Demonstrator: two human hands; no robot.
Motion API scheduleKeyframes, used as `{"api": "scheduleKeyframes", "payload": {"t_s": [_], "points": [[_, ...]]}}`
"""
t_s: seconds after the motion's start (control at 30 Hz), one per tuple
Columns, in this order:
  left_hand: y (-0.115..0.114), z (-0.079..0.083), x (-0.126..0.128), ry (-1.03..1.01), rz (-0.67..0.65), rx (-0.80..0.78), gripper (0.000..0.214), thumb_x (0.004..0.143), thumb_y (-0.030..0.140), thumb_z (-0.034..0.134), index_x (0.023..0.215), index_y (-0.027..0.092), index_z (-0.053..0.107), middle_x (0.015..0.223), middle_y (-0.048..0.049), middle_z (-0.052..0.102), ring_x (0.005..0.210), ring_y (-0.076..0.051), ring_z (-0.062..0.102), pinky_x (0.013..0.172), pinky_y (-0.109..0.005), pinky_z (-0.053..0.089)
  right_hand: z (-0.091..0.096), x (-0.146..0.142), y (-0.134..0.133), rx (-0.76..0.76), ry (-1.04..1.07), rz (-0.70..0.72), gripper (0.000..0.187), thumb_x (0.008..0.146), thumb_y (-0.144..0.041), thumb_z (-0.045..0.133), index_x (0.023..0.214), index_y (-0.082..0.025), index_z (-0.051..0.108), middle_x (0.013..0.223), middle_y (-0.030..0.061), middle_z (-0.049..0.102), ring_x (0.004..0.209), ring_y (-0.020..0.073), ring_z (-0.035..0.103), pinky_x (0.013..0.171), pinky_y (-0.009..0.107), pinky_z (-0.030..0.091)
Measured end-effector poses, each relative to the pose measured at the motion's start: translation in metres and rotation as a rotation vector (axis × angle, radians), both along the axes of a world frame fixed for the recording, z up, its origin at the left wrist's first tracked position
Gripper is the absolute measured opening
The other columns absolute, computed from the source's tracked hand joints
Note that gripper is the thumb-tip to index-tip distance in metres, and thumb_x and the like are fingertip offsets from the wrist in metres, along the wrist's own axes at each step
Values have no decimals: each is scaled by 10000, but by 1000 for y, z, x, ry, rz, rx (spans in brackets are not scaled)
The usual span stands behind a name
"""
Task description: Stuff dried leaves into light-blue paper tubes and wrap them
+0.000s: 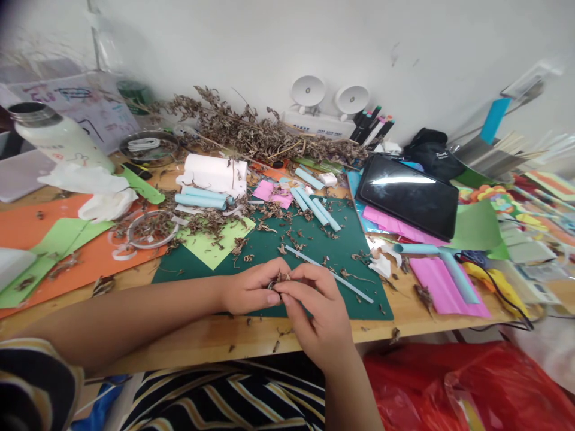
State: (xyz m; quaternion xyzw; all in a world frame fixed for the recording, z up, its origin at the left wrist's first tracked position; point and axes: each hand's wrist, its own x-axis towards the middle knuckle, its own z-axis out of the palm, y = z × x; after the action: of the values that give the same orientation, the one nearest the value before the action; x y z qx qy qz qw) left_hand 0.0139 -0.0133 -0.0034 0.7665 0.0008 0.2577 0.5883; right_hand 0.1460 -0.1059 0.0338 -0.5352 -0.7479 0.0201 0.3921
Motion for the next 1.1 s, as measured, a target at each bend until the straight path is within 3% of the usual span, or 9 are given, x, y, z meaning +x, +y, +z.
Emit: {"api": "scheduleKeyframes", "payload": {"t_s": [0.13, 0.37, 0.63, 0.83, 0.97, 1.1], "points": [[2, -1, -1, 32, -50, 25, 384, 789, 543, 322, 827, 161, 337, 723, -7, 429, 641, -106, 398, 582, -233, 368, 0, 1, -3, 64, -65, 19, 236, 713, -90, 512, 883, -230, 598, 865, 51, 565, 784, 157, 548, 659, 313, 460], [2, -1, -1, -6, -40, 79, 373, 805, 534, 292, 841, 164, 319, 724, -14, 417, 624, -103, 387, 566, -231, 363, -6, 7, -11, 215, -221, 26, 395, 675, -43, 510, 1009, -255, 521, 878, 41, 656, 746, 171, 551, 653, 336, 447], [2, -4, -1, -14, -45, 127, 400, 814, 550, 222, 869, 162, 304, 743, -31, 432, 633, -113, 414, 576, -244, 373, -14, 5, -18, 313, -334, -49, 352, 619, -53, 574, 901, -255, 515, 868, 4, 678, 751, 191, 494, 666, 360, 396], [-1, 2, -3, -21, -22, 88, 463, 799, 580, 221, 841, 145, 375, 722, -37, 452, 613, -112, 429, 562, -233, 378, -3, -5, -23, 288, -476, -10, 260, 634, -119, 578, 864, -224, 519, 869, 24, 678, 764, 208, 470, 667, 379, 354], [-5, 7, -4, -30, -54, 66, 383, 843, 465, 236, 779, 138, 424, 721, -44, 475, 641, -113, 445, 602, -228, 387, 13, -14, -25, 214, -626, 51, 174, 670, -133, 538, 817, -226, 539, 835, -11, 677, 720, 198, 446, 647, 371, 313], [-7, 7, -4, -17, -53, 19, 307, 846, 378, 260, 791, 131, 433, 697, -39, 469, 642, -118, 440, 607, -238, 387, 16, -12, -27, 160, -527, 45, 120, 698, -98, 484, 751, -197, 526, 841, 0, 665, 719, 185, 462, 642, 357, 327]]}}
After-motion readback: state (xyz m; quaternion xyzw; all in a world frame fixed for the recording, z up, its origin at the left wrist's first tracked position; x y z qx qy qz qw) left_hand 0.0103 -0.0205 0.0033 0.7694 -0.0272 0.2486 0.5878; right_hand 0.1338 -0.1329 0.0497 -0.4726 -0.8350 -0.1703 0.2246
